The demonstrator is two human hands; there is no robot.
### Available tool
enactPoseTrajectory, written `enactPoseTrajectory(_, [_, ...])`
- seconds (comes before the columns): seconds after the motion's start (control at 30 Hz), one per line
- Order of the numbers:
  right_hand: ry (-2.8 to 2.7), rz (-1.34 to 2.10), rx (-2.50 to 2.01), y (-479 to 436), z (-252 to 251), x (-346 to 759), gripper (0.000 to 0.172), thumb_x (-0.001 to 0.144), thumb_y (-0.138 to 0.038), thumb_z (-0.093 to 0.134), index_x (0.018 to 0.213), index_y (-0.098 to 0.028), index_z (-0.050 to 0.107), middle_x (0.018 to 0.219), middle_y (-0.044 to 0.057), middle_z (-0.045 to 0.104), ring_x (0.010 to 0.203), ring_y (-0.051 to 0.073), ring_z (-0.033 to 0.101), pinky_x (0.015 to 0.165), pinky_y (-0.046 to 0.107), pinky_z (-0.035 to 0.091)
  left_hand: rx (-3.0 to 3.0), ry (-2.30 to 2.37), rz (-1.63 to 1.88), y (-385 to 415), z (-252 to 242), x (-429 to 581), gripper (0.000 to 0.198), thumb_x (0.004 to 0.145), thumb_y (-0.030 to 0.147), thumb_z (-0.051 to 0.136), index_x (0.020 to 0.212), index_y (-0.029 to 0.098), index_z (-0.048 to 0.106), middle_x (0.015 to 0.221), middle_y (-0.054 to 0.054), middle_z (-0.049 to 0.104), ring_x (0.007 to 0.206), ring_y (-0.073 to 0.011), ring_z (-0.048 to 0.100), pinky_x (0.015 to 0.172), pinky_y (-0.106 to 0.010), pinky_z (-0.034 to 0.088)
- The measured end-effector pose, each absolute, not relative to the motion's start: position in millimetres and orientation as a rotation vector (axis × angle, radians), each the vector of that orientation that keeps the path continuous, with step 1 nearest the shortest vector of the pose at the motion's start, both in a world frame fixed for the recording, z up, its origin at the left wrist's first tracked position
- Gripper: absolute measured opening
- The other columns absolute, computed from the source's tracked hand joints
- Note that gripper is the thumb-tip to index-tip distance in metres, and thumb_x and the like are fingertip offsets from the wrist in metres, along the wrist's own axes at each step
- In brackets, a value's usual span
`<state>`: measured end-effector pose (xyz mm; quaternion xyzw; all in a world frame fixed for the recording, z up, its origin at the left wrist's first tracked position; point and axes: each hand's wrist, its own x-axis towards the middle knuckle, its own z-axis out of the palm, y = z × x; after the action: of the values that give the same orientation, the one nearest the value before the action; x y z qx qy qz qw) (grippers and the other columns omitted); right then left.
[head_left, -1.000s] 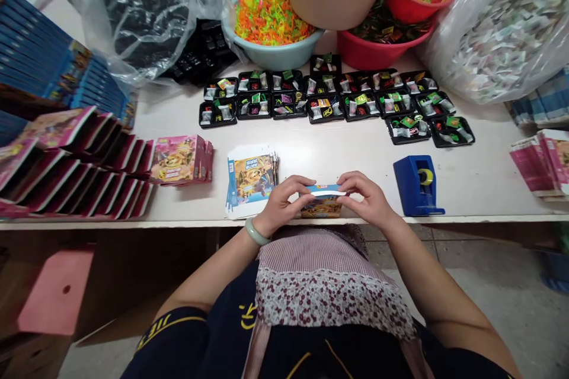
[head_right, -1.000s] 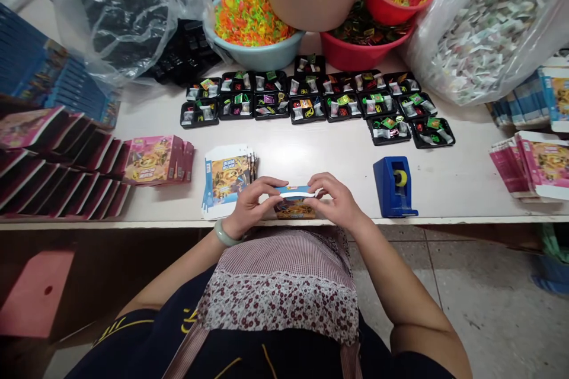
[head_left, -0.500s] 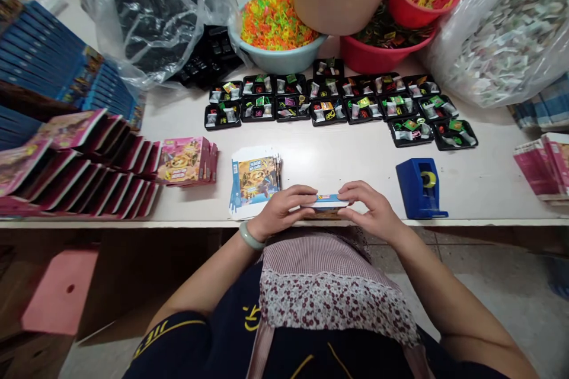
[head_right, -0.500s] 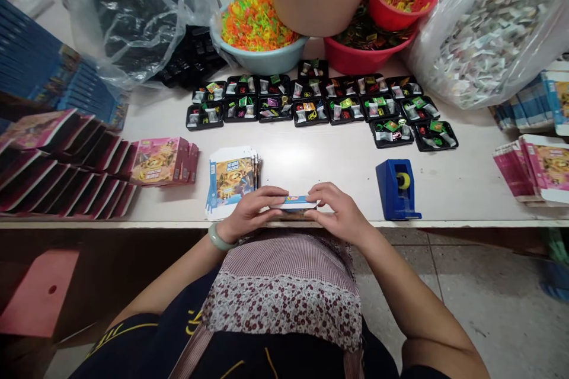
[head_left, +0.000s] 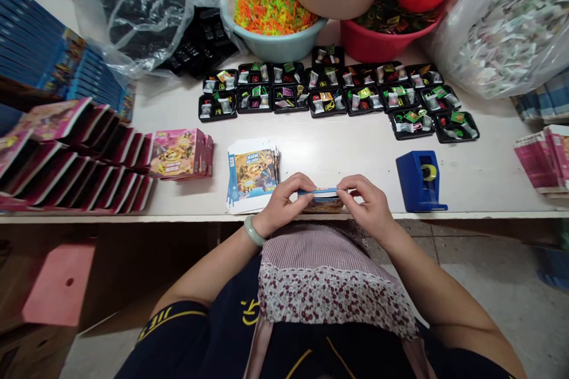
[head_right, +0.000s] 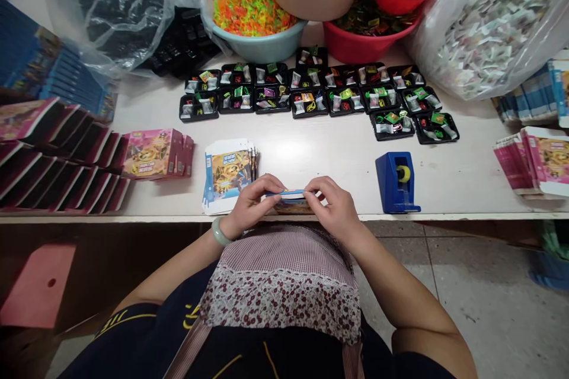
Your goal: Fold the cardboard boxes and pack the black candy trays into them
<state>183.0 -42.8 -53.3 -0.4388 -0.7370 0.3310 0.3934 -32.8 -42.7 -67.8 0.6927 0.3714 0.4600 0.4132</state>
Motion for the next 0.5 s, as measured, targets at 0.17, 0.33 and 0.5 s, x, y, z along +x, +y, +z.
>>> enactPoseTrajectory(0.17, [-2.002, 0.758, -0.958, -40.4, -56.5, 193.8, 0.006, 0.091, -0.023, 0.057, 0.094, -0.026, 0.061, 0.093, 0.004, 0.065, 0.090, 0.019, 0.064, 0.077, 0.036, 0.056, 1.979, 0.835, 1.093, -40.9, -68.1, -44.1, 0.011, 0.090, 0.019, 0.055, 0.099, 0.021, 0.062, 0.098, -0.009, 0.065, 0.092, -0.0168, 0.064, 0.078, -0.033, 0.055])
enactPoseTrajectory(0.33, [-2.168, 0.670, -0.814, -42.6, -65.7, 201.9, 0.012, 0.089, -0.026, 0.061, 0.101, -0.027, 0.062, 0.106, 0.006, 0.064, 0.091, 0.018, 0.064, 0.072, 0.034, 0.057, 2.368, 0.703, 1.002, -42.6, -74.1, -62.3, 0.033, 0.087, 0.016, 0.060, 0.119, 0.026, 0.057, 0.114, -0.010, 0.065, 0.100, -0.0181, 0.065, 0.077, -0.031, 0.058])
enactPoseTrajectory(0.5, [-2.067, 0.585, -0.808, -38.4, -82.2, 196.4, 0.011, 0.090, -0.020, 0.059, 0.100, -0.025, 0.059, 0.102, 0.007, 0.065, 0.092, 0.018, 0.064, 0.074, 0.033, 0.056, 2.322, 0.878, 1.114, -44.5, -82.4, -53.6, 0.027, 0.088, 0.013, 0.057, 0.114, 0.021, 0.057, 0.110, -0.011, 0.066, 0.100, -0.0184, 0.065, 0.078, -0.033, 0.057])
